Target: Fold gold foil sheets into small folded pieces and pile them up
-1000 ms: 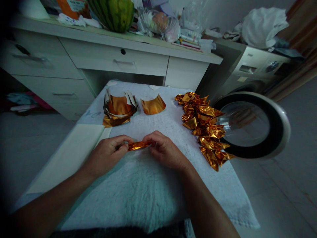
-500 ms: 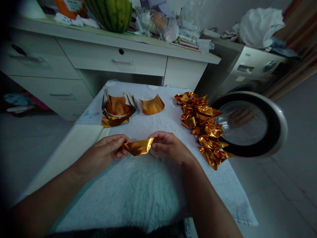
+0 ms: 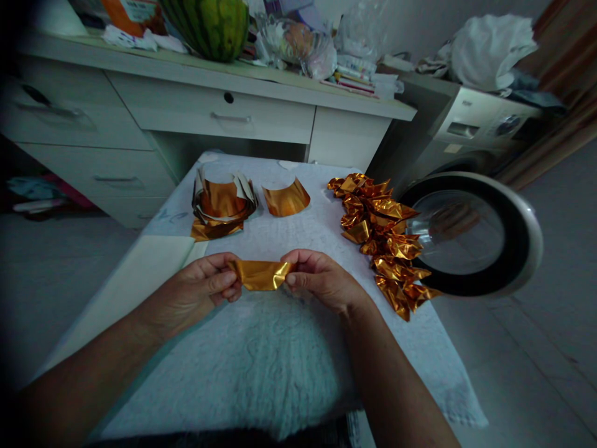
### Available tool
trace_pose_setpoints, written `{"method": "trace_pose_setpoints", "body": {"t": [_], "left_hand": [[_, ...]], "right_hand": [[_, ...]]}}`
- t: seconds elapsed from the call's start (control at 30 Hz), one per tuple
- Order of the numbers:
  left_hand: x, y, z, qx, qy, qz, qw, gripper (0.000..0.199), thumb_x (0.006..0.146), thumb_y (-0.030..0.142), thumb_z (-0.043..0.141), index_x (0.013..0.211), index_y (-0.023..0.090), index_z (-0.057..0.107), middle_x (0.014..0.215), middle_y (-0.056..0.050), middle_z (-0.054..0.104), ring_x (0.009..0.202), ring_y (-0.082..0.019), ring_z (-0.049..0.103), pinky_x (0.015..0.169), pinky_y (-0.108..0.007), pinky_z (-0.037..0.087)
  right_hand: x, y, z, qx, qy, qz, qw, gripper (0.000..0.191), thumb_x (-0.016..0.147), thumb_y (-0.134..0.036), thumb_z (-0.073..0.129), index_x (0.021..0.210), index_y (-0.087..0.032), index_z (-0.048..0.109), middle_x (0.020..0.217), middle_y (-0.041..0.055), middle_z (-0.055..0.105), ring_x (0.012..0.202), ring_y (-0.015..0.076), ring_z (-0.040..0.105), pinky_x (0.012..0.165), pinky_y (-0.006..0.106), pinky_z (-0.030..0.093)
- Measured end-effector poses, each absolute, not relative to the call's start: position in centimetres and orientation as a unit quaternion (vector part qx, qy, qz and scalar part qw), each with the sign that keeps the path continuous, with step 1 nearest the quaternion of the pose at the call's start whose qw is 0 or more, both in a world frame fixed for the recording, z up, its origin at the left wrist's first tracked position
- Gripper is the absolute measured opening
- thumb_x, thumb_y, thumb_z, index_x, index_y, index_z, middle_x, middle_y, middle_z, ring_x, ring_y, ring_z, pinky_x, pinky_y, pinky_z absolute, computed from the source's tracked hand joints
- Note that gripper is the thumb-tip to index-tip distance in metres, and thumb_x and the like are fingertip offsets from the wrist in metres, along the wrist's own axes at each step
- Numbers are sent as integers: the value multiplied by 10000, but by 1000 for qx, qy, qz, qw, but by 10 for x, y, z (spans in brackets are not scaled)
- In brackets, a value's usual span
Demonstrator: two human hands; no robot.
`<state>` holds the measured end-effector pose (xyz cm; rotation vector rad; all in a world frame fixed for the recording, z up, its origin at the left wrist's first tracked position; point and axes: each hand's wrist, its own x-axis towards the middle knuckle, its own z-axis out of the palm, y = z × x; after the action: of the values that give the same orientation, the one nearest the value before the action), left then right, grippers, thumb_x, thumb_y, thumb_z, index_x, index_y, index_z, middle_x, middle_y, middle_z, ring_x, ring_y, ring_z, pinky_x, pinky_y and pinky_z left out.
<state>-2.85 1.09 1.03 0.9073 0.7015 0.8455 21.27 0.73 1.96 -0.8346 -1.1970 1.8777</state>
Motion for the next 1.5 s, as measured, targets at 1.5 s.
{"method": "trace_pose_setpoints", "body": {"t": [1.5], "left_hand": [[-30, 11, 9, 458, 277, 316, 783, 246, 750, 273, 794, 851, 142, 612, 733, 6, 677, 662, -95, 614, 614, -193, 458]], "right_hand": [[218, 7, 15, -282, -509, 743, 329, 234, 765, -293, 804, 858, -148, 646, 784, -7, 652, 644, 73, 584, 609, 185, 479]]}}
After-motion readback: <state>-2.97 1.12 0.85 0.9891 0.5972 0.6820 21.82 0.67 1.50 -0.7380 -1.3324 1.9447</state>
